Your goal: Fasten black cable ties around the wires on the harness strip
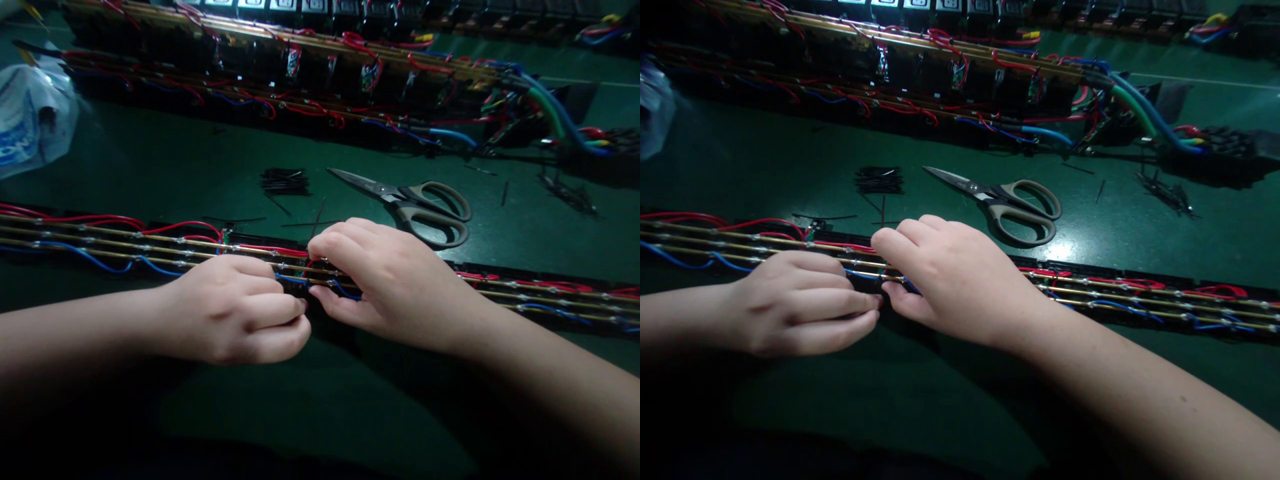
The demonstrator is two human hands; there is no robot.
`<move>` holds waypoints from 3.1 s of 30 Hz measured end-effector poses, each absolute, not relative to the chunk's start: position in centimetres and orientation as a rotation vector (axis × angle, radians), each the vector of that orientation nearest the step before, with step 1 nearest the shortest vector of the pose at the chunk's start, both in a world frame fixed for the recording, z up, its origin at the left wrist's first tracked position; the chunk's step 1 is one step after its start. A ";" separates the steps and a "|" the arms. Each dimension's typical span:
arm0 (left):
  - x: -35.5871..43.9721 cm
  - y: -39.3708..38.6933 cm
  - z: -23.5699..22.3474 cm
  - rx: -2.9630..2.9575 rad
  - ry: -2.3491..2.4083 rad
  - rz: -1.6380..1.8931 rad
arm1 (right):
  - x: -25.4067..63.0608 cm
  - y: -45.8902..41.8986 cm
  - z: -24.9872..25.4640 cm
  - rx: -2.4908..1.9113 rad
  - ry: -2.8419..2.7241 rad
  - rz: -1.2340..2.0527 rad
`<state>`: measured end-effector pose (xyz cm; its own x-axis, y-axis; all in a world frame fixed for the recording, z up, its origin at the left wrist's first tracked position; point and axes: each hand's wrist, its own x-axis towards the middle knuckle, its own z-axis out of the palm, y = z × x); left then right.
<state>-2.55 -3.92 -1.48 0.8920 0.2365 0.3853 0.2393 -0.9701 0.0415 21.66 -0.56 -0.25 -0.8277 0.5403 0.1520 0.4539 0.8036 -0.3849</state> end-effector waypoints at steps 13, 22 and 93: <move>-2.4 -3.7 -1.1 -3.035 -0.373 -0.566 | 21.6 -0.5 -0.3 -0.768 -2.736 0.490; -2.5 -3.7 -1.0 -3.027 -0.376 -0.566 | 21.7 -0.6 -0.3 -0.760 -2.735 0.476; -2.3 -4.0 -1.1 -3.083 -1.107 -1.030 | 21.7 -0.4 -0.4 -0.725 -2.724 0.470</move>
